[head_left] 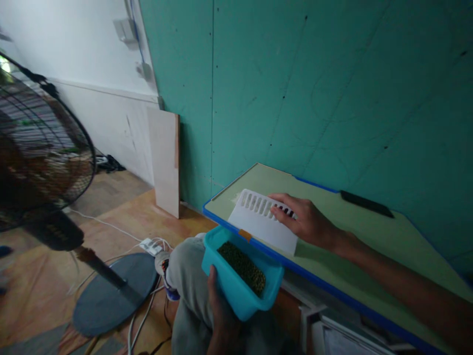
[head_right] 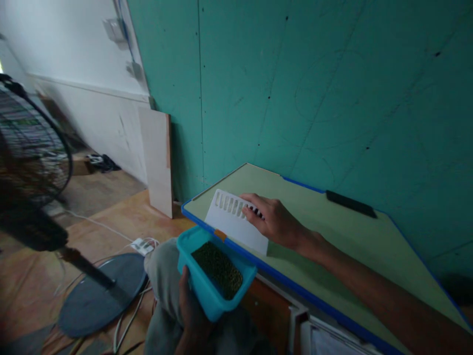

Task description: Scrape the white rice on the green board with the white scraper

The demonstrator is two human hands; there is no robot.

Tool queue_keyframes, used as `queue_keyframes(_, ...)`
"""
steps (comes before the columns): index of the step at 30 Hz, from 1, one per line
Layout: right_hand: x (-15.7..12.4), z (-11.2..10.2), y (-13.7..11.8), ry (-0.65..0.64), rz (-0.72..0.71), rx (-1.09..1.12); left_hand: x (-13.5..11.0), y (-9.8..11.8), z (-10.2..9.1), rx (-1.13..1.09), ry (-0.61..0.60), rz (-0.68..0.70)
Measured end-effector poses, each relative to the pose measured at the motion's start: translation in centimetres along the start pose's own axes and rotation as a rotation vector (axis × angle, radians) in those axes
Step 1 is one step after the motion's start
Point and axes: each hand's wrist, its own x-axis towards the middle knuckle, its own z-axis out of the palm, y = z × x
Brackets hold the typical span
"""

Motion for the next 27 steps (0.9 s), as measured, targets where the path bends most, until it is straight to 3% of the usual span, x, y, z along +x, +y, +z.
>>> queue_keyframes(7,1.1,-0.3,2.6,0.05,0.01,-0.155,-0.1,0.1,0.2,0.026,0.034,0.02)
queue_keyframes(15,1.4,-0.9,3.6,0.034,-0.032,-0.266,0.1,0.1,-0.3,0.039,0.008,0.04)
queue_keyframes(22,1.8,-2.2,4.8,0.115,0.036,-0.293,-0.2,0.5,0.4,0.041,0.056,0.022)
queue_keyframes(27,1.7,-1.5,5.7,0.097,0.066,-0.229,-0.3,0.4,0.6,0.049,0.048,0.039)
